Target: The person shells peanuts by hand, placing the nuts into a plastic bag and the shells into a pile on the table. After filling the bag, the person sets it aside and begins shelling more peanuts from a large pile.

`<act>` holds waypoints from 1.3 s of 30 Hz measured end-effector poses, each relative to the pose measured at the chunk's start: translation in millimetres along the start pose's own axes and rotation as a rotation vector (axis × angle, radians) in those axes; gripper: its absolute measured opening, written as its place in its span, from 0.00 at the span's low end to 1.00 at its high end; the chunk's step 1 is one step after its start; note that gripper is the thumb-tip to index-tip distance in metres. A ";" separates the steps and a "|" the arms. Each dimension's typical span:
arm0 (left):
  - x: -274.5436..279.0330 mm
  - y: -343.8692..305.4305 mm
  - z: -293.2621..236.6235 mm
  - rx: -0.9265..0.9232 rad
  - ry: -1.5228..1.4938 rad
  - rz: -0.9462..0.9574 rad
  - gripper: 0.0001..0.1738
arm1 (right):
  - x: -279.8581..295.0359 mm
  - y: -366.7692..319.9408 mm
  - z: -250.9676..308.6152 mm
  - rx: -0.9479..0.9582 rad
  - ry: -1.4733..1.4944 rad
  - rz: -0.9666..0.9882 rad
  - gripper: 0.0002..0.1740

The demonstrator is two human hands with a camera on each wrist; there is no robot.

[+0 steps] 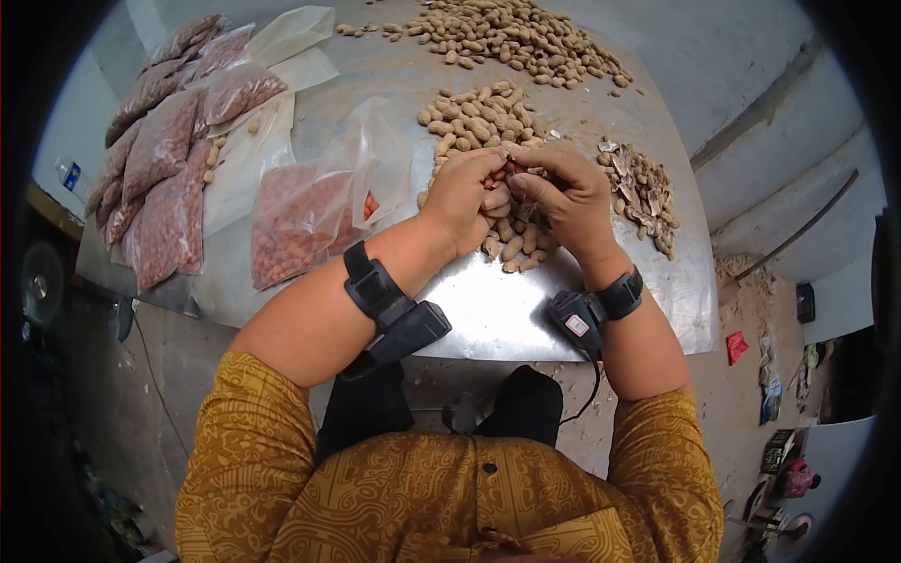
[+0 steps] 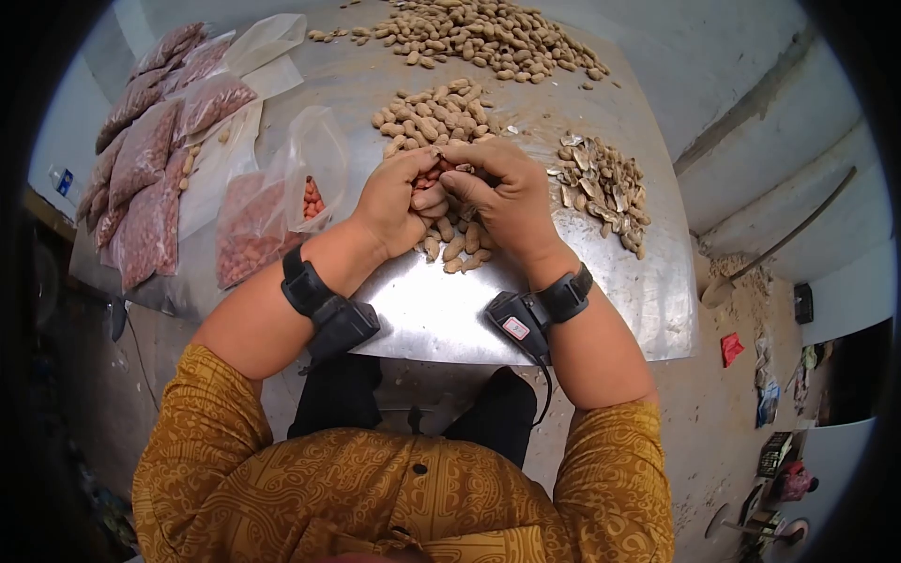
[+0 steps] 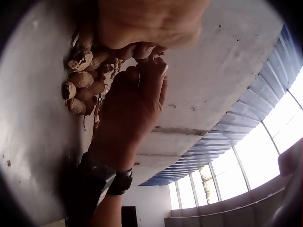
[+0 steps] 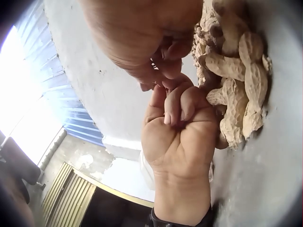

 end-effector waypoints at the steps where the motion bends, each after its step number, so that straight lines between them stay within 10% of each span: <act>1: -0.5 -0.2 0.5 0.026 -0.039 0.004 0.09 | 0.5 0.3 5.1 0.065 -0.092 0.010 0.13; 10: 3.6 0.0 6.7 0.121 -0.202 -0.017 0.11 | -2.5 1.8 20.2 0.239 -0.231 0.066 0.15; 23: 2.1 -1.1 2.3 0.121 -0.120 -0.022 0.11 | 15.4 -3.2 -19.9 -0.259 0.140 -0.095 0.06; 30: 7.7 0.2 -4.5 0.040 -0.054 0.000 0.16 | 90.4 -10.3 -25.4 -0.143 -0.637 -0.412 0.10; 39: -12.3 -6.6 -17.0 0.025 0.136 0.136 0.14 | 73.5 -8.8 -21.2 -0.006 -0.565 -0.358 0.12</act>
Point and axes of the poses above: each hand's wrist, its own y-axis towards the middle knuckle, its own x-axis out of the back of the hand, z = x × y, the point moved 6 cm from there along y, towards the middle knuckle, and after that the axes turned 11 degrees about z, right-handed, at the moved point
